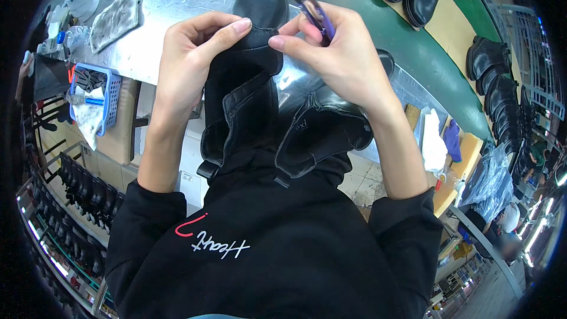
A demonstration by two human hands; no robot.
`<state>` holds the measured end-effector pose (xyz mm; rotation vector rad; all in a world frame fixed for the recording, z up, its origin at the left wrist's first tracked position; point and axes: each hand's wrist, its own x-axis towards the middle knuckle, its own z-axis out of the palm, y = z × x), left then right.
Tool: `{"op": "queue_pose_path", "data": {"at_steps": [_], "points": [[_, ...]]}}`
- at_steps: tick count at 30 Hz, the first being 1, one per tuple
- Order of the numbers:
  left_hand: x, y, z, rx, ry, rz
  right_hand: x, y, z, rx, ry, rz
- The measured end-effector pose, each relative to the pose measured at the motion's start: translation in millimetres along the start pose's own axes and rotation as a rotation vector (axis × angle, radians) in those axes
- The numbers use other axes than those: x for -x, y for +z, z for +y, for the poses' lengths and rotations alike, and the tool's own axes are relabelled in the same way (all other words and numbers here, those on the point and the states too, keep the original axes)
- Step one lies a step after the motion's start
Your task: The person is trimming excess material or threads from a pair of black boots on a factory assembly line using small scissors.
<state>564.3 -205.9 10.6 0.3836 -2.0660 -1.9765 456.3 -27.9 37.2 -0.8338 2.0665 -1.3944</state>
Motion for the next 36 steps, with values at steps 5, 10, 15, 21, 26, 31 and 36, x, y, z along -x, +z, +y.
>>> {"op": "queue_pose_path", "data": {"at_steps": [5, 10, 15, 21, 26, 31, 36], "points": [[7.5, 2.8, 2.5, -0.075, 0.027, -0.026, -0.7, -0.7, 13.1, -0.177, 0.130, -0.041], [14.0, 9.8, -5.2, -0.048, -0.005, -0.028, 3.8, -0.4, 10.9, -0.181, 0.232, -0.067], [15.8, 13.8, -5.6, 0.049, -0.079, -0.005, 11.9, -7.5, 6.1, 0.235, -0.084, 0.046], [17.8, 9.8, -10.1, 0.095, -0.097, -0.001, 21.1, -18.0, 5.1, 0.585, -0.522, 0.171], [19.4, 17.4, -8.3, 0.130, -0.036, 0.027, 22.4, -25.7, 19.8, 0.667, -0.678, 0.170], [21.0, 13.2, -8.1, 0.101, -0.063, -0.010, 25.1, -27.9, 28.1, 0.656, -0.717, 0.212], [20.9, 10.4, -12.7, 0.087, -0.035, -0.030, 24.3, -27.7, 28.4, 0.701, -0.763, 0.230]]}}
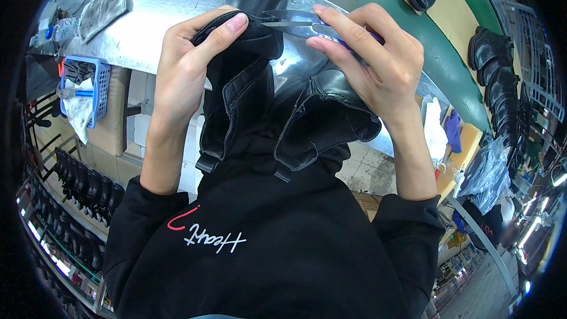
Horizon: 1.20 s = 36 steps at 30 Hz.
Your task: The person is trimming excess material or threads from a pair of black boots on a factory assembly line using small scissors.
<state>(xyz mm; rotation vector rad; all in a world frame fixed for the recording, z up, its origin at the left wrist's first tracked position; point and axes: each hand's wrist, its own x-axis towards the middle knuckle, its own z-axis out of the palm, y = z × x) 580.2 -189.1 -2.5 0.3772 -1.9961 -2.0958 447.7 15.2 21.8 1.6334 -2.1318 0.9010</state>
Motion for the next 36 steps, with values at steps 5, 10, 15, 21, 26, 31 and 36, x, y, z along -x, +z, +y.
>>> {"op": "queue_pose_path", "data": {"at_steps": [5, 10, 15, 21, 26, 31, 36], "points": [[1.5, 3.2, 0.9, 0.043, 0.034, 0.012, 1.5, -0.1, 0.3, -0.012, -0.023, 0.002], [1.4, 1.4, -0.2, 0.053, 0.035, -0.016, -0.6, 0.8, -0.2, 0.001, -0.059, 0.017], [1.7, 0.9, 2.5, 0.064, 0.006, -0.022, -0.4, -1.0, -1.8, 0.031, -0.059, 0.006], [2.2, 2.9, 0.5, 0.076, 0.033, -0.022, 0.8, -0.5, -0.8, 0.055, -0.073, 0.007], [3.4, 0.3, 1.8, 0.075, 0.020, -0.036, -2.5, -3.0, -5.0, 0.084, -0.083, -0.017], [3.2, -4.9, 0.4, 0.000, 0.002, -0.088, -3.3, -0.4, -6.7, 0.098, -0.102, -0.004], [3.3, -3.3, 1.6, 0.025, -0.014, -0.082, -4.3, -1.4, -6.7, 0.126, -0.125, 0.002]]}}
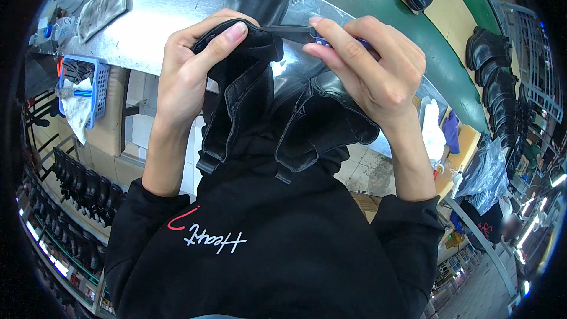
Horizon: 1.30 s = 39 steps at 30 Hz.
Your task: The person is trimming excess material or threads from a pair of black boots on a factory assembly line using small scissors.
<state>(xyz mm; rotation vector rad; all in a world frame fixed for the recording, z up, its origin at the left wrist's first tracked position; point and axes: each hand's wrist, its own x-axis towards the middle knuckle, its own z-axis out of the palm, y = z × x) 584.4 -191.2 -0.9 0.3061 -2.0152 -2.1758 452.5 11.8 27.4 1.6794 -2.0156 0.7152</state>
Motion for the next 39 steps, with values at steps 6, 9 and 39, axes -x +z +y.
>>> {"op": "queue_pose_path", "data": {"at_steps": [6, 9, 39], "points": [[0.2, 3.4, 0.6, 0.060, 0.000, 0.025, 5.2, -0.1, 2.7, -0.077, 0.076, 0.058], [-0.3, 2.4, 0.1, 0.092, 0.020, 0.033, 8.3, -0.2, 3.2, -0.096, 0.108, 0.071], [90.7, 25.0, -94.8, -0.628, 0.454, 0.198, 181.9, 24.8, -7.9, -0.749, 1.653, 0.584]]}}
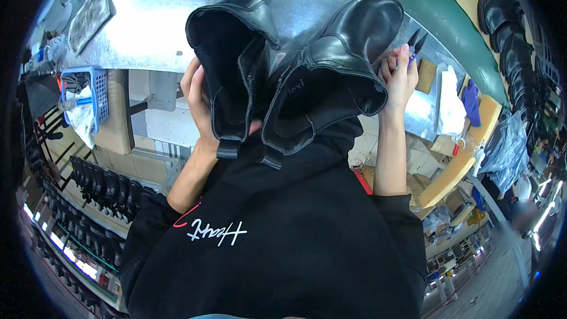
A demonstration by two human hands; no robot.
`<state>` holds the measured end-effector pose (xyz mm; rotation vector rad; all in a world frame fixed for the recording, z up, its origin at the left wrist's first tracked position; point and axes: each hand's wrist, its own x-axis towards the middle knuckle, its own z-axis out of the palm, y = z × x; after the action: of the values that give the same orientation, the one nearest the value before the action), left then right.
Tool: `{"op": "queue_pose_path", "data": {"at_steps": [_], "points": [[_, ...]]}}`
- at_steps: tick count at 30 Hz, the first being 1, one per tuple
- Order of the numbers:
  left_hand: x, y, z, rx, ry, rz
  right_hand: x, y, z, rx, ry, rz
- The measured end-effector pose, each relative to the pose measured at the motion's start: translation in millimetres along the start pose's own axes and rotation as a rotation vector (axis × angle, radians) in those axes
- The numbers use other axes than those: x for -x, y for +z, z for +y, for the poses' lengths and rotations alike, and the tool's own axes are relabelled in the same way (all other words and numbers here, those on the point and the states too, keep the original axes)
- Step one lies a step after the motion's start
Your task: The person is trimming excess material or threads from a pair of black boots on a factory assembly line using small scissors.
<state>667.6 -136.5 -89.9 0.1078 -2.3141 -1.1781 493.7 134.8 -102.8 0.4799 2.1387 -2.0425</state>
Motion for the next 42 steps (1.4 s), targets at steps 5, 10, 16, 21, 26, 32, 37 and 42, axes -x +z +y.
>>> {"op": "queue_pose_path", "data": {"at_steps": [5, 10, 16, 21, 26, 32, 37, 42], "points": [[-1.1, 4.9, -0.1, -0.135, -0.145, -0.096, 6.4, -3.9, -5.4, -0.251, 0.033, -0.056], [1.7, 3.3, -2.2, -0.199, -0.272, -0.226, 5.1, -40.2, 28.4, 0.197, -0.337, 0.127], [26.5, -3.4, -20.2, -0.198, -0.262, -0.338, 10.9, -35.0, 39.2, 0.608, -0.556, 0.222], [16.2, -14.6, -40.7, 0.120, -0.453, -0.294, 8.8, -34.0, 36.5, 0.596, -0.546, 0.217], [-75.4, -25.7, 8.3, 0.631, -0.068, 0.150, 3.2, -30.5, 27.7, 0.367, -0.509, 0.204], [-155.8, -42.3, 52.4, 0.156, 0.272, -0.528, -9.9, 13.6, -56.5, 0.202, -0.503, -0.035], [-155.9, -29.4, 49.6, 0.039, 0.377, -0.556, -7.2, 61.3, -120.6, 0.184, -0.664, -0.416], [-141.9, -25.9, 41.4, 0.041, 0.411, -0.324, 3.6, 92.2, -132.9, 0.185, -0.398, -0.959]]}}
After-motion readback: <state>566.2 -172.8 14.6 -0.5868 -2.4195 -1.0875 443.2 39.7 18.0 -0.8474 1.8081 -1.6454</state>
